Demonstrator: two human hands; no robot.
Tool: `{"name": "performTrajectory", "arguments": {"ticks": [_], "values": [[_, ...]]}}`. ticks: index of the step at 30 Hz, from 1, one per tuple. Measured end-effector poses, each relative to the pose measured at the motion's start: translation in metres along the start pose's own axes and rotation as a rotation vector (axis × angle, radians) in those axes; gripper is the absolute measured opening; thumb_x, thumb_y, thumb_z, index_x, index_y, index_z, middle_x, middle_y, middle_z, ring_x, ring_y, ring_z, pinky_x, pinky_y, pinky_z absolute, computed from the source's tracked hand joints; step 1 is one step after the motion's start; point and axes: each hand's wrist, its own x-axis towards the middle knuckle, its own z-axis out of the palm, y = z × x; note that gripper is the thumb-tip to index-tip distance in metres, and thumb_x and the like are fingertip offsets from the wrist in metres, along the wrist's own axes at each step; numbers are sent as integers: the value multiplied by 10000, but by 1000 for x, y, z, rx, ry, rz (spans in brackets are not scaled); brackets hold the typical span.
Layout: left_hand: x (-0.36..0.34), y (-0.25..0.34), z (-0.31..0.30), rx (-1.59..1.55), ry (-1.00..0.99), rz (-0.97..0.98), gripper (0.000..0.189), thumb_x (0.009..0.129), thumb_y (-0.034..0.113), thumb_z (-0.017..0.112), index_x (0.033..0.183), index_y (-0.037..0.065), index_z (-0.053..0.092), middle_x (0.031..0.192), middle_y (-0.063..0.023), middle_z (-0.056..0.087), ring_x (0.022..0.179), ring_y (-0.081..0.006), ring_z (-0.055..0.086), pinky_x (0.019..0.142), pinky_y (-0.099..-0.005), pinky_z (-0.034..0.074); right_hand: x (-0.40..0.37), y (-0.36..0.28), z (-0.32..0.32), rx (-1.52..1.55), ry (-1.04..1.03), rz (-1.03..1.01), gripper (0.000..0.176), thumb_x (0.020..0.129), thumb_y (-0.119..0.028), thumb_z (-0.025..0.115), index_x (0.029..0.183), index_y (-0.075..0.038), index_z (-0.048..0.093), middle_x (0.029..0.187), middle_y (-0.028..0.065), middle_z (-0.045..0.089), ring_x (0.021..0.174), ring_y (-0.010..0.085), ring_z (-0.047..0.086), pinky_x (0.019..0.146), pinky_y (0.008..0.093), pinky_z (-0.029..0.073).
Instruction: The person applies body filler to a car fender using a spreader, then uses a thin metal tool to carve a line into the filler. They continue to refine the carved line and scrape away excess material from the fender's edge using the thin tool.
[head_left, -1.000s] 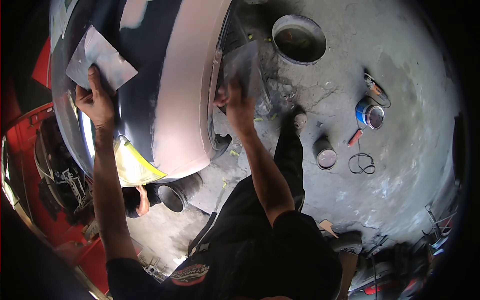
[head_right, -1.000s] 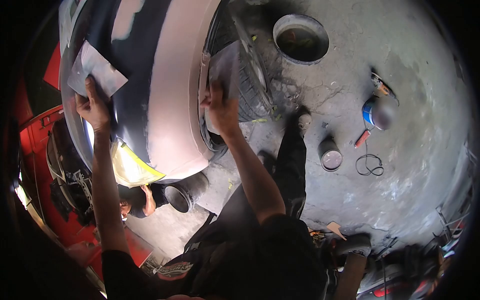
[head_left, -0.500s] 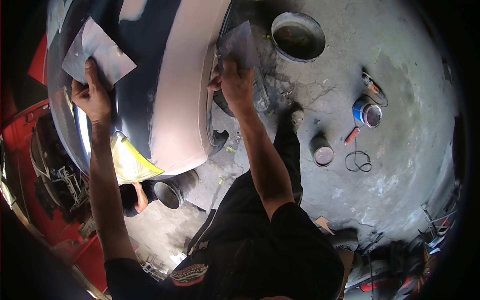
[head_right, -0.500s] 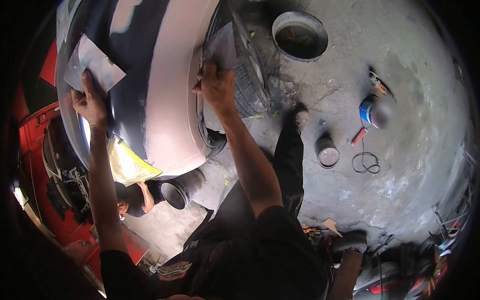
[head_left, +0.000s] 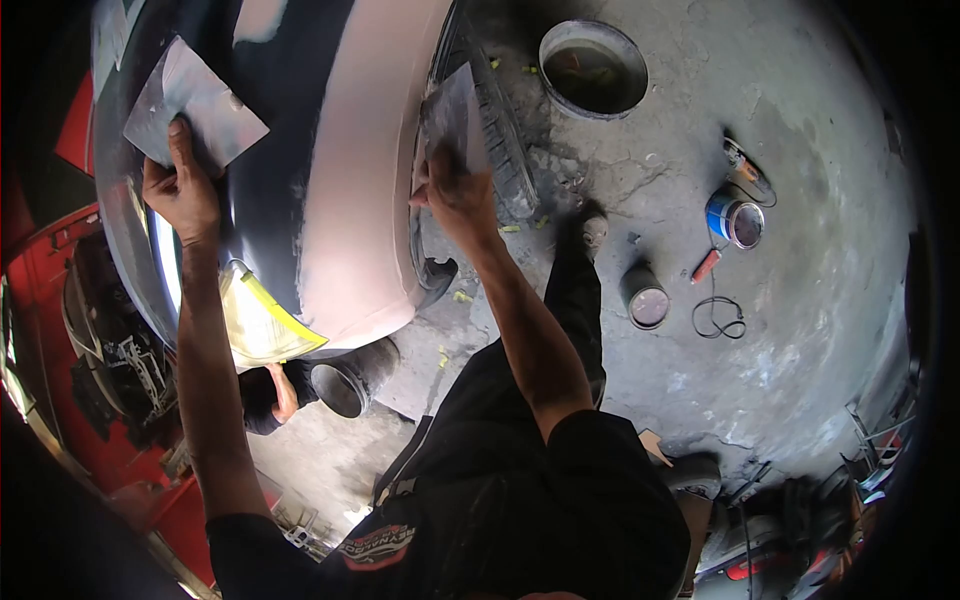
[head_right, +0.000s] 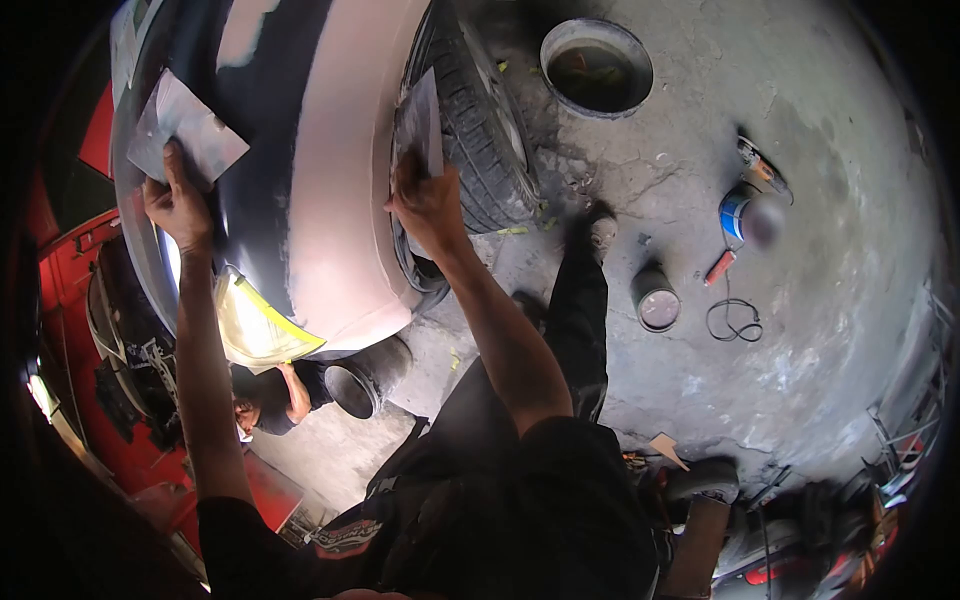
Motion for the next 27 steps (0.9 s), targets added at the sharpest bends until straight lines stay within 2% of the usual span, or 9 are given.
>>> {"name": "performTrajectory", "arguments": {"ticks": [6,8,11,12,17,20,22,24,27], "values": [[1,-2,-3,100,-17,0,307,957,259,647,1032,-38,673,953,-62,696,844,-100,608,775,-249,479,-14,-53,-26,433,34,465,219,903,-101,620,1010,75,544,663,79,590,565,146,634,456,297,513],[0,-4,-3,71,-14,-9,307,958,262,644,1026,-36,673,950,-60,695,841,-97,606,771,-246,476,-12,-62,-30,504,161,369,220,948,-74,503,1097,87,519,693,92,597,574,141,631,456,299,520],[-1,2,-1,32,-14,-12,338,926,309,690,1001,-20,667,866,-43,683,763,-78,587,662,-224,468,0,-22,-22,695,99,297,332,953,-32,451,1257,92,409,736,99,605,590,139,634,462,293,521],[-1,1,-1,32,-17,4,338,926,310,689,1001,-18,667,862,-40,682,749,-76,586,647,-221,468,5,-41,-26,782,76,378,455,955,-7,420,1383,63,284,715,61,567,564,110,592,461,277,505],[-1,0,0,28,-24,24,334,928,317,684,1000,-9,667,853,-31,677,688,-67,582,581,-214,469,-2,-30,-20,918,35,336,577,951,7,400,1469,-4,144,691,28,501,528,75,499,449,258,479],[-1,1,-1,39,-26,-1,334,928,318,684,1002,-7,664,843,-27,675,671,-66,580,565,-212,469,-4,-28,-18,832,94,390,133,963,-81,476,1048,-4,409,685,54,539,533,118,552,480,288,521],[-1,1,0,26,-19,9,335,930,319,681,1005,-7,661,834,-24,671,668,-66,581,553,-213,469,-6,-16,-12,759,130,384,193,970,-137,519,848,7,559,682,73,573,548,151,604,501,309,548],[-1,0,0,31,-19,7,334,932,319,678,1007,-6,659,828,-22,670,666,-66,581,545,-215,469,-4,-2,-7,725,147,353,208,971,-158,524,875,18,580,679,81,591,569,168,637,508,316,555],[0,-2,-3,46,-31,-23,329,935,317,674,1007,-4,659,826,-21,671,667,-65,584,540,-216,468,2,25,-11,236,87,183,245,980,-175,510,902,43,589,693,95,608,592,194,670,513,318,558]]}}
